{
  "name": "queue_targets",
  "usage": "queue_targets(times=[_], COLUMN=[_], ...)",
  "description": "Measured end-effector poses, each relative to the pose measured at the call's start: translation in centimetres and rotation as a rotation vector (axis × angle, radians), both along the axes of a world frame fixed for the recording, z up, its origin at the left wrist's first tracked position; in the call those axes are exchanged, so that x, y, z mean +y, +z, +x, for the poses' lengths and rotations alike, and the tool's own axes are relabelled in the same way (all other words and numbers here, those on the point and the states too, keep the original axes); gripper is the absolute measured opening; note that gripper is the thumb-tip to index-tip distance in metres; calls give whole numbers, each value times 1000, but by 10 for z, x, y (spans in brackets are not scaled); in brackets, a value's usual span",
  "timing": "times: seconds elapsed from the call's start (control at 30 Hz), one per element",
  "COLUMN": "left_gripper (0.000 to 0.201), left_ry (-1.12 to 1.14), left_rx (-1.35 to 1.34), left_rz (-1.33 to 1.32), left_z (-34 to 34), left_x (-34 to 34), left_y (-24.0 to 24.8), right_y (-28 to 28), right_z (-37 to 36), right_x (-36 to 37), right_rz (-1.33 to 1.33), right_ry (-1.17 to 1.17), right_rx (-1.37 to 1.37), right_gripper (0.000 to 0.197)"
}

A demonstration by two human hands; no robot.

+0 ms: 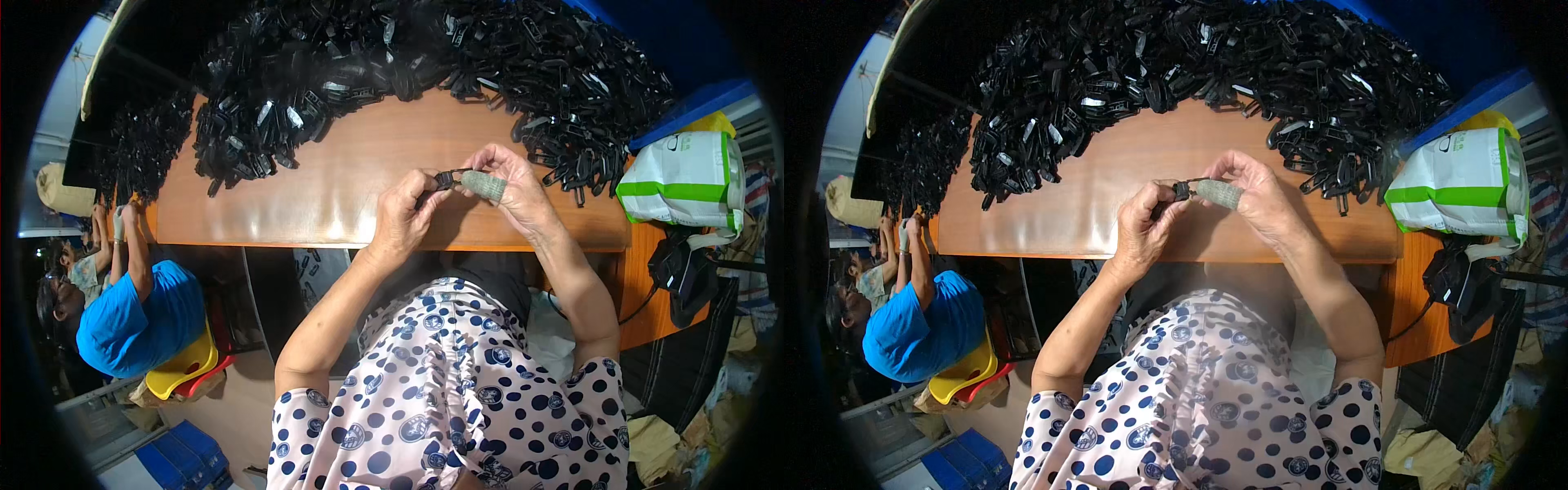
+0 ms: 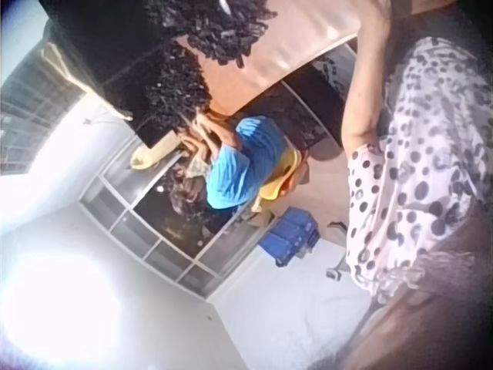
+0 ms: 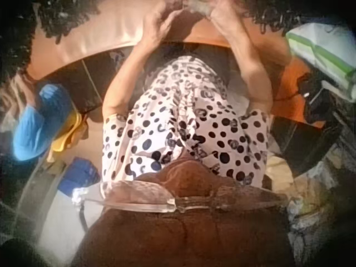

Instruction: The person assembles small black plastic components by hand at a workshop table.

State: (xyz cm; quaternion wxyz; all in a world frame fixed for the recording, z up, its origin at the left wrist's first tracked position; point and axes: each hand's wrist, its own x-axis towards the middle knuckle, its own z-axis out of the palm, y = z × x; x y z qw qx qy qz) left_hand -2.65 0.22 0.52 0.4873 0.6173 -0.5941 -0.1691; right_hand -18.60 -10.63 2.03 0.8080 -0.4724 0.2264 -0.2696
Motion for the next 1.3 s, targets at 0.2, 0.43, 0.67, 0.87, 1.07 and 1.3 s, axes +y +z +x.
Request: queue_targets(times=[0.2,0.43,0.67,0.87,1.07,1.3], left_gripper=[17,21,26,22,28,32], left_ry=[61,-158,-220,-136,-273,-356], left_rx=[191,-263,-239,330,920,1305], left_rz=[20,137,254,304,251,397], left_z=[-1,22,26,34,39,48], left_x=[9,12,12,-12,-32,-64], left_y=[6,24,33,24,10,23], right_y=[14,-6,-18,-10,11,-14], right_z=[-2,3,12,24,38,52], right_x=[-6,-12,-11,-19,-30,-38], right_rz=[115,97,383,357,287,181], right_ry=[244,426,501,508,665,420], right_rx=[177,383,229,13,-51,-39], right_gripper=[22,27,22,60,55,42])
